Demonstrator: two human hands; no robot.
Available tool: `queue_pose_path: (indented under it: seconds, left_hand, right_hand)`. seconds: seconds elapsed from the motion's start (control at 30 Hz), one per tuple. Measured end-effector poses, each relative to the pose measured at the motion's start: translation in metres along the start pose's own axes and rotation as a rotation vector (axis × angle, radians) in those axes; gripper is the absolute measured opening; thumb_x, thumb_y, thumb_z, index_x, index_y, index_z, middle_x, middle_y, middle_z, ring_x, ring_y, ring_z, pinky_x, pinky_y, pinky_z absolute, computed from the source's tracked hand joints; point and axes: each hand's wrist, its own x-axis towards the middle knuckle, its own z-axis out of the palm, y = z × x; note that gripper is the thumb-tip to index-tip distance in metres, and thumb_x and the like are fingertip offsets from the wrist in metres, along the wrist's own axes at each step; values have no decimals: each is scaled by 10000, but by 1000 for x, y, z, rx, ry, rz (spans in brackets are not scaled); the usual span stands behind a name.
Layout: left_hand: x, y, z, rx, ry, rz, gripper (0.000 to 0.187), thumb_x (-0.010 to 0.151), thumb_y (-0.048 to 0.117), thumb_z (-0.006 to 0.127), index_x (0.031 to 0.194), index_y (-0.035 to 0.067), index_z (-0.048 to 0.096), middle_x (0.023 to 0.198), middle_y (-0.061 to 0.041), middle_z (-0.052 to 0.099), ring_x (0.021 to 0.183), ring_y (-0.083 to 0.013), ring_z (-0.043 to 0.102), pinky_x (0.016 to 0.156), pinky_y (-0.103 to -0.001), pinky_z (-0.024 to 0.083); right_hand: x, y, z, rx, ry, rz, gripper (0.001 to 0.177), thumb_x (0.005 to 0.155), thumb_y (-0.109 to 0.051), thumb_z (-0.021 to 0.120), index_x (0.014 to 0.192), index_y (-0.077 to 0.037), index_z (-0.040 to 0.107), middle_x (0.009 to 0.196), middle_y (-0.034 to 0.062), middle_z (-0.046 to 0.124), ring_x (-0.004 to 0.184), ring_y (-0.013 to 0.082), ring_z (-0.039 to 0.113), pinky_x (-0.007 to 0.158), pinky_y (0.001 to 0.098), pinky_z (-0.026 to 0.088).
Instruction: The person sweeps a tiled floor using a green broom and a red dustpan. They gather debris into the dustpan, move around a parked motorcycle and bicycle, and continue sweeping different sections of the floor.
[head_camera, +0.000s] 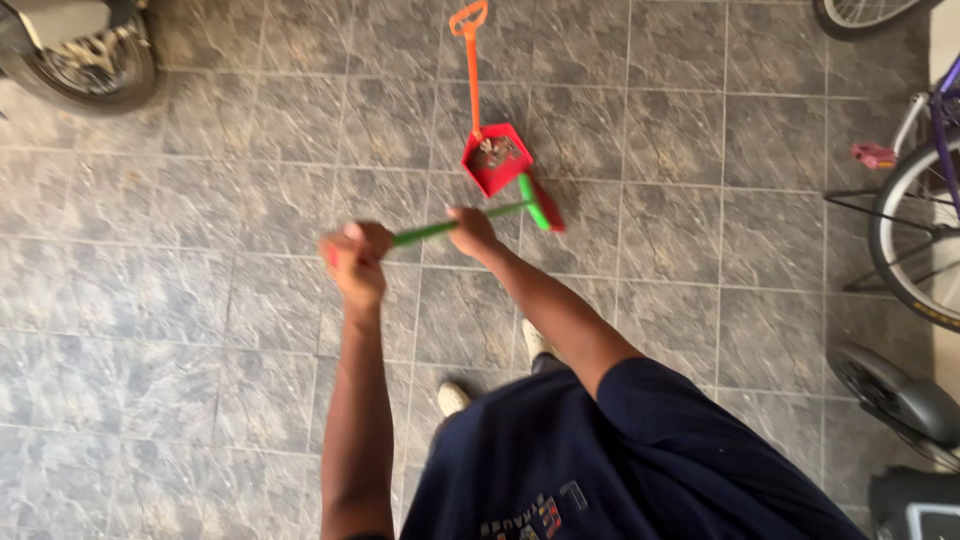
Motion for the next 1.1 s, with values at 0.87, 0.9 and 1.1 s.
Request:
queue_pose_path:
  seconds: [0.87,0.9,1.1]
  left_hand:
    - [20,-90,-38,-291,89,-558,490,1034,156,558,595,114,344,526,14,300,449,-125,259,476,-337,256]
    - [34,-90,-44,-250,80,-541,505,1031,153,570,579,115,349,510,5,317,439,-128,276,472,-340,263]
    - [144,-89,-52,-165,49,-455,475,1015,152,599,600,112,371,522,7,340,440,-112,300,461,-324,260]
  right_hand:
    - [-78,45,20,-201,89,583,247,798,-201,705,1035,-158,761,1015,149,747,1053,379,673,979,527,474]
    - [-67,40,27,-140,140,538,267,775,-178,716,1037,-156,761,1001,146,759,1036,365,691,991,510,485]
    - [55,24,46,9,263,353,226,778,-137,744,1002,-113,764,947,160,769,932,355,732,859,457,565]
